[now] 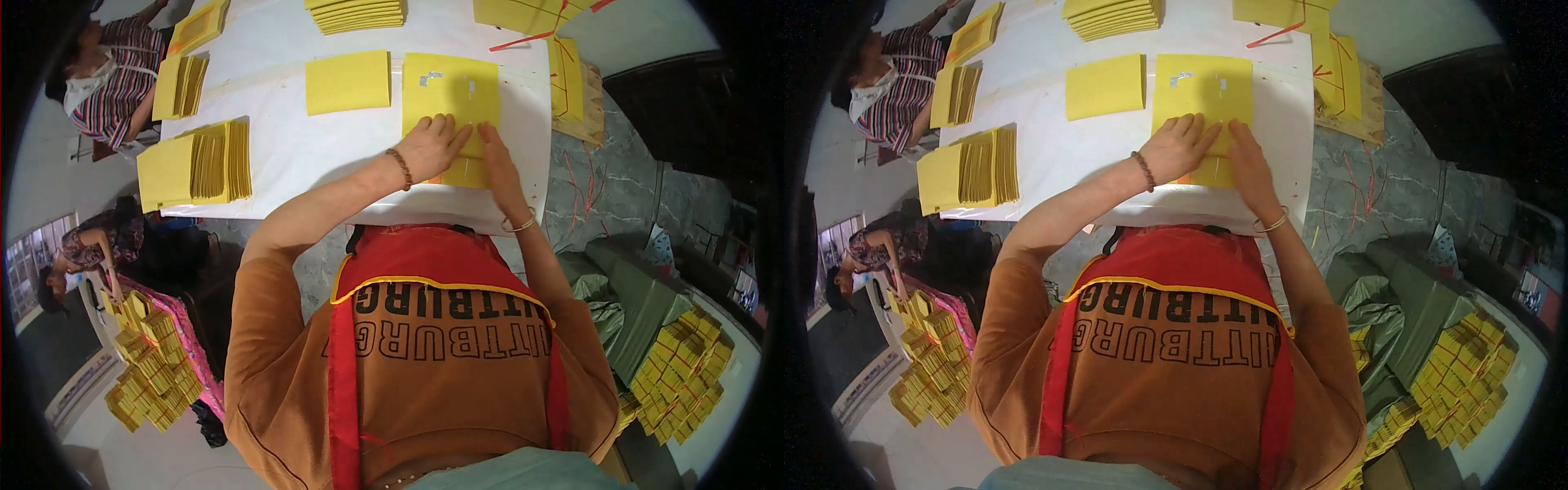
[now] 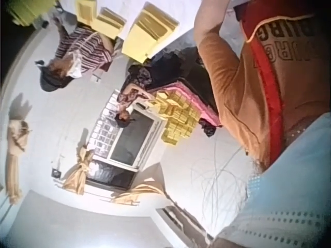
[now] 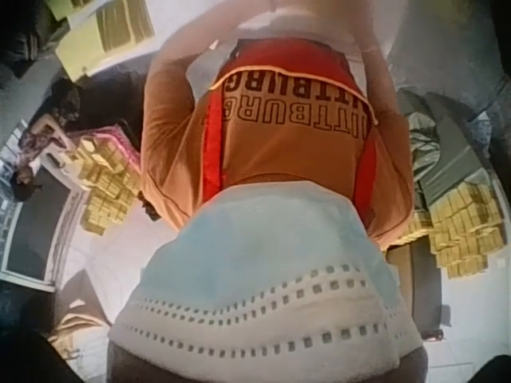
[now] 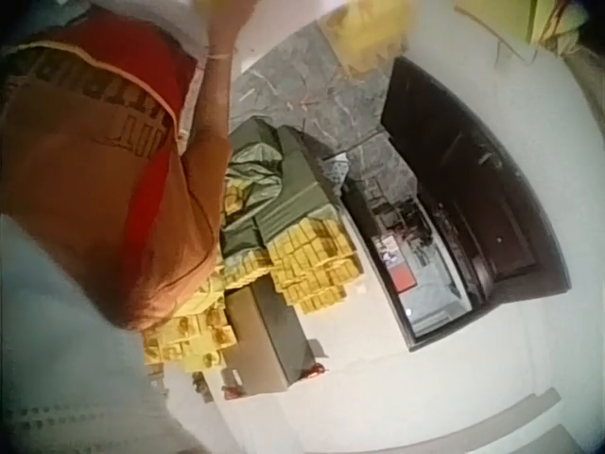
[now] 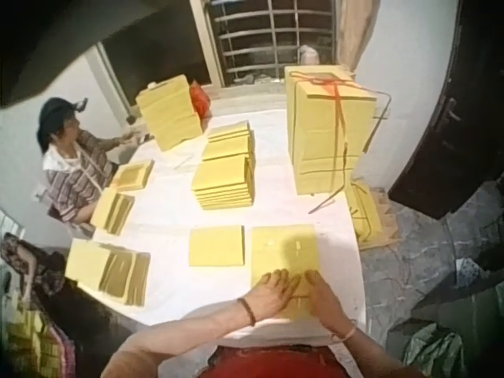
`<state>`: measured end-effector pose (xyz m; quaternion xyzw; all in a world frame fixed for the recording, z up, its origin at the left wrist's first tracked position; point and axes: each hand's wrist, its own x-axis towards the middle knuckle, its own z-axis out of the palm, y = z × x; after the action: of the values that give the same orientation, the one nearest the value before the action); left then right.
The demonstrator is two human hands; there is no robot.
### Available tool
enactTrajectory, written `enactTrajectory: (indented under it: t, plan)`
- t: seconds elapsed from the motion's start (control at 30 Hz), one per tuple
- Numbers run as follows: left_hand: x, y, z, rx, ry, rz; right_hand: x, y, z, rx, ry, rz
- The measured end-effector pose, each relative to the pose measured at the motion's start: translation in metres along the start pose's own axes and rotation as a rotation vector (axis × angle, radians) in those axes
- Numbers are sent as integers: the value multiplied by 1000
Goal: Organizing and stacking sheets of joss paper on a table.
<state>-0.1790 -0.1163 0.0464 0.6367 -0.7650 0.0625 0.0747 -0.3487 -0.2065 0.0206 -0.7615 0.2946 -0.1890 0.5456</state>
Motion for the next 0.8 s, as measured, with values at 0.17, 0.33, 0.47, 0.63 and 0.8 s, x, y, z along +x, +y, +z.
enactTrajectory:
  t: [0.17, 0.33, 0.47, 0.63, 0.8]
  plan:
    - [16, 0, 9, -67, 77, -105, 12, -28, -27, 489, 247, 192]
    - [-8, -63, -33, -287, 404, -279, -8, -7, -34, 475, 406, 284]
    - [-48, -119, -32, 32, 364, -376, -20, 4, -31, 478, 415, 388]
    - [-70, -141, 3, 211, 302, -457, -17, 3, -17, 474, 368, 442]
    - [-77, -134, 22, 100, 156, -437, -15, 15, -6, 446, 300, 394]
